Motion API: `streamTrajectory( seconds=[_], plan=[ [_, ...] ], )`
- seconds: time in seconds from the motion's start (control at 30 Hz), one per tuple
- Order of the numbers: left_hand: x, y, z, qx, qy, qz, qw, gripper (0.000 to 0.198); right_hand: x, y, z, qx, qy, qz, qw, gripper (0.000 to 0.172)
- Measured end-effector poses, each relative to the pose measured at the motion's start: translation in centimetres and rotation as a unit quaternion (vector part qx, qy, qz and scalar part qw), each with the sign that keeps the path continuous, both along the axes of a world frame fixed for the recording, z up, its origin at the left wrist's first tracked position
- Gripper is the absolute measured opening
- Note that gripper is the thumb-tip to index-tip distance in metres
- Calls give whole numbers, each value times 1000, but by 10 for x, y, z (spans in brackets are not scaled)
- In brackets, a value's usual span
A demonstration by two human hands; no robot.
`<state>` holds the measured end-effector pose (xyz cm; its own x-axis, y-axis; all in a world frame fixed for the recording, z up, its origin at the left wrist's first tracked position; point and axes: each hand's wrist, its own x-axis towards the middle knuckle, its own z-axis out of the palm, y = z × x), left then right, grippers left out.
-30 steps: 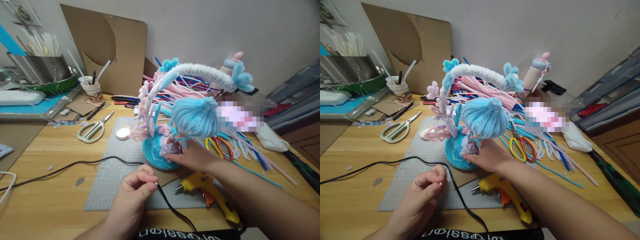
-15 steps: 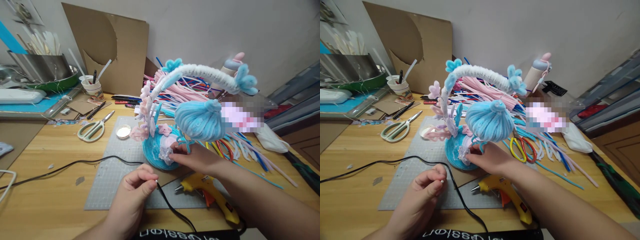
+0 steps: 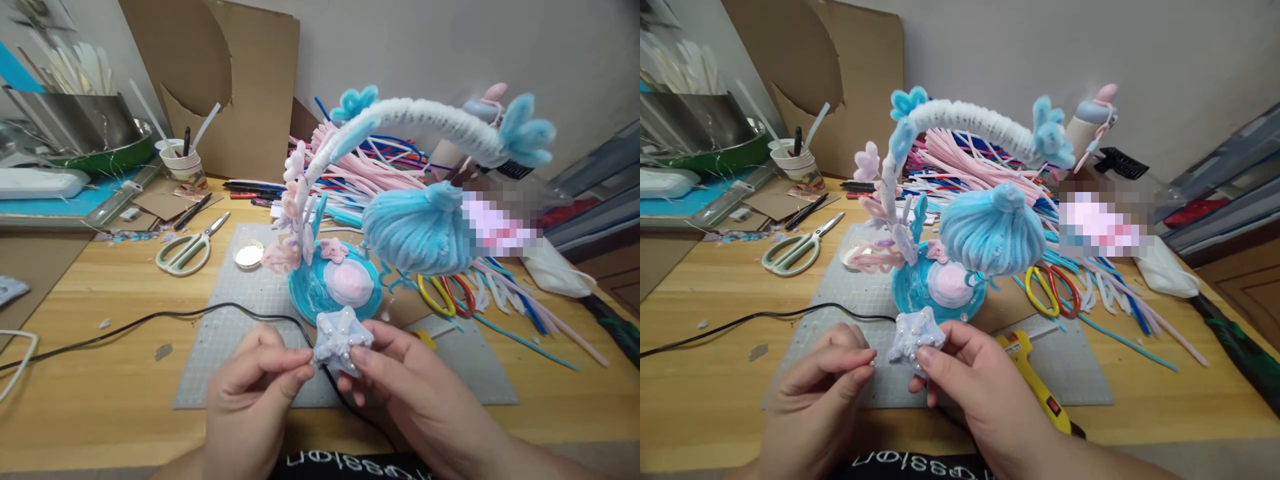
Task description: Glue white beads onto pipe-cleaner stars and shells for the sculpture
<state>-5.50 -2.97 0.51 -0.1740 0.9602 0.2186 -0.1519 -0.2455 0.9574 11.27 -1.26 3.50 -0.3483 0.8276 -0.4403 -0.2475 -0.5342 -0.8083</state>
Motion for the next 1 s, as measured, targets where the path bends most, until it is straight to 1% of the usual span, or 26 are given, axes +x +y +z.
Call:
streamTrajectory(
  seconds=[0.1,0.2,0.37,0.6,0.83,1.0],
  plan=[
    [1,0,0,-4,7,-23,1000,14,1,-3,1,31,-25,-4,999,21],
    [2,1,0,-3,12,-29,999,13,-1,-3,5,37,-32,1,999,22],
    [2,2,1,1,29,-26,999,13,-6,-3,10,32,-17,9,999,24],
    [1,-1,3,20,50,-9,999,21,-6,-2,10,40,-26,18,999,23],
    [2,-1,6,21,84,9,996,21,-4,-3,8,80,-64,28,994,16],
    [2,-1,4,56,104,10,993,21,-5,-3,8,92,-76,24,993,11]
  ],
)
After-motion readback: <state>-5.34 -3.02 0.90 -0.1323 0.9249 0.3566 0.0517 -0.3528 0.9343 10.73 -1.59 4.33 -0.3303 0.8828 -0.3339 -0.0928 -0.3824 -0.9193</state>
